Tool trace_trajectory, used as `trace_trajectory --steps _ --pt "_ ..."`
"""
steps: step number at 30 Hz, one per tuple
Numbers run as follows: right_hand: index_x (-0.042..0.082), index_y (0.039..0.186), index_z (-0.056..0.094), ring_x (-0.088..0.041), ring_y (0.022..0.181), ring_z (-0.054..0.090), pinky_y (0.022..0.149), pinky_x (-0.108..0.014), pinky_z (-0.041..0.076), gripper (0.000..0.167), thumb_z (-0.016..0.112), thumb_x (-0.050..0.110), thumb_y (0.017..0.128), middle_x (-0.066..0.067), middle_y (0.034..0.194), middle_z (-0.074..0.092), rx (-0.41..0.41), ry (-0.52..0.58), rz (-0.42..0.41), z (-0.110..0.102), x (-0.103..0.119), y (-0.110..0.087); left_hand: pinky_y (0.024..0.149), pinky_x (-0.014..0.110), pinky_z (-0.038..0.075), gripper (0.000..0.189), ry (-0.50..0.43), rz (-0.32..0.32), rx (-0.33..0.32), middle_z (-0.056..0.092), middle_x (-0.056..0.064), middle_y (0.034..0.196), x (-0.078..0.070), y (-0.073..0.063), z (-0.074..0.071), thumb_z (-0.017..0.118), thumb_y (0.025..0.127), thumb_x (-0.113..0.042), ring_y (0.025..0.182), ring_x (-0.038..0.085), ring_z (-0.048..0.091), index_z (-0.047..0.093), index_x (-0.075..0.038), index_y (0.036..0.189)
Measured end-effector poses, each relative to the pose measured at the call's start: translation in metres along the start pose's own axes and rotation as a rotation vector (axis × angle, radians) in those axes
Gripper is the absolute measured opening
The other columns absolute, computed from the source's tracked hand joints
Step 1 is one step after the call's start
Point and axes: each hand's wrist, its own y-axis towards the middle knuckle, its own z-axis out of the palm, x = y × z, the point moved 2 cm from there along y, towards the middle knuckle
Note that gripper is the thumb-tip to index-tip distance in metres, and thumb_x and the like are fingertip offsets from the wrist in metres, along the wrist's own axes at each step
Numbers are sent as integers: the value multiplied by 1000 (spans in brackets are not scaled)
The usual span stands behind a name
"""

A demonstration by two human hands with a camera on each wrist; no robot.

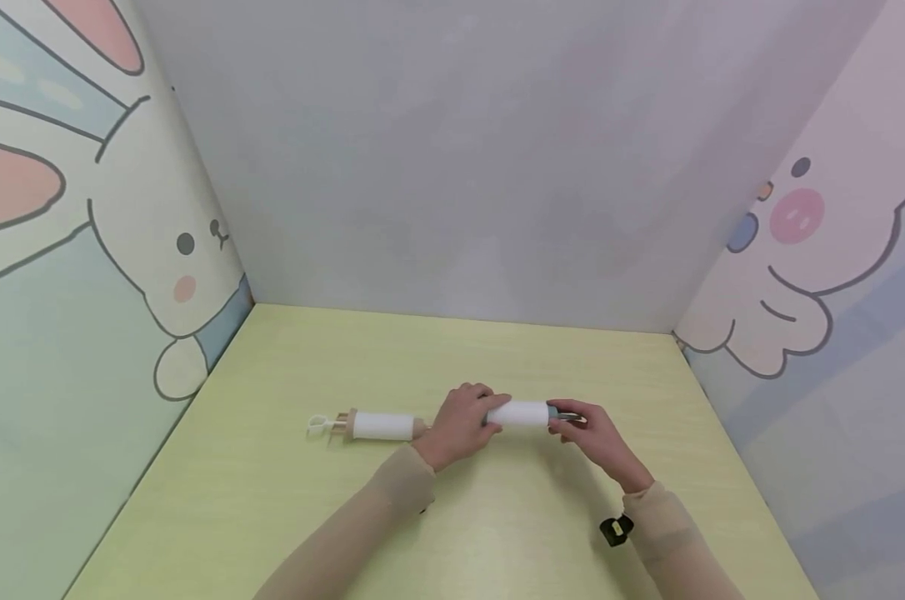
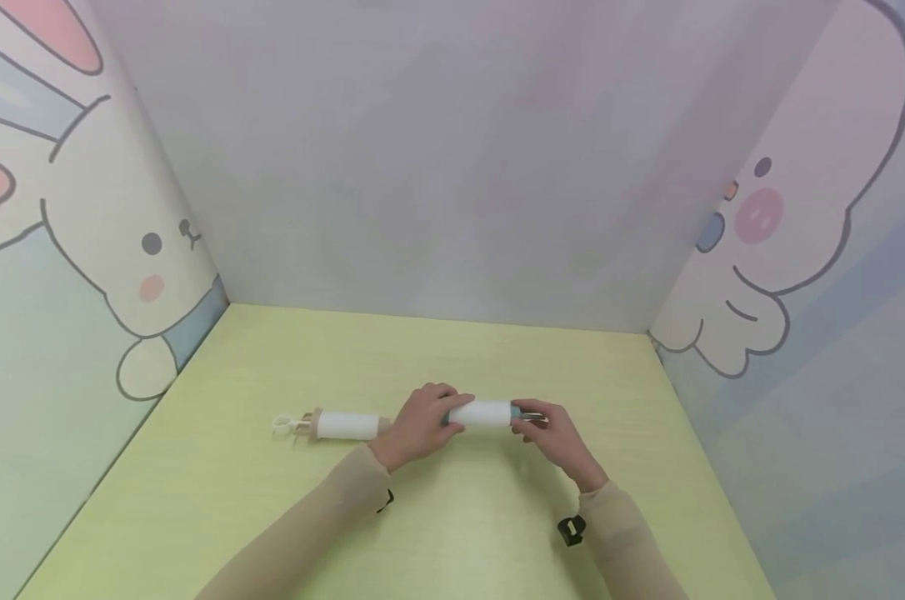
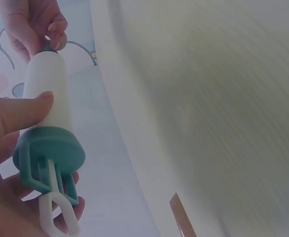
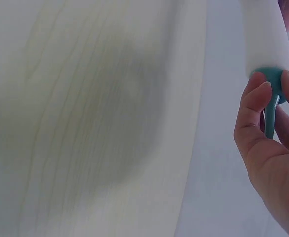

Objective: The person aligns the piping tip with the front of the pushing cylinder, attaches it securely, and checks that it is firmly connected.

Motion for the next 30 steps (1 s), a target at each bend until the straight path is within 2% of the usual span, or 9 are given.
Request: trace_trajectory --steps 2,7,12,22,30 --pt "-9 130 51 -50 98 57 77 -50 50 40 60 5 94 -27 118 56 -15 6 13 -2 -8 2 77 40 45 44 -5 -2 -4 62 4 106 -2 3 2 77 82 -23 91 23 56 65 -17 124" --pt "-7 132 50 -41 96 61 74 -39 53 42 61 9 94 -25 120 56 -58 -13 35 -7 -31 7 78 37 44 43 1 -24 0 62 3 106 -7 8 10 76 83 -23 92 21 55 64 -17 124" --pt "-4 133 51 -31 93 63 74 -34 53 41 59 12 96 -24 119 56 -84 -36 19 -7 -40 7 80 36 44 44 15 -42 1 62 3 107 -9 8 16 75 83 -23 93 20 55 64 -17 125" --pt "-10 133 48 -33 93 63 73 -37 53 40 56 5 96 -27 119 55 -102 -42 52 -9 -48 6 85 37 43 45 86 -48 75 60 5 111 -14 11 26 70 85 -19 97 22 55 60 -18 129" --pt "-10 132 49 -35 94 63 74 -39 53 39 56 5 96 -25 118 57 -89 -63 85 -6 -58 4 83 35 44 45 69 -47 87 61 5 109 -15 6 31 71 84 -17 94 21 55 61 -18 128"
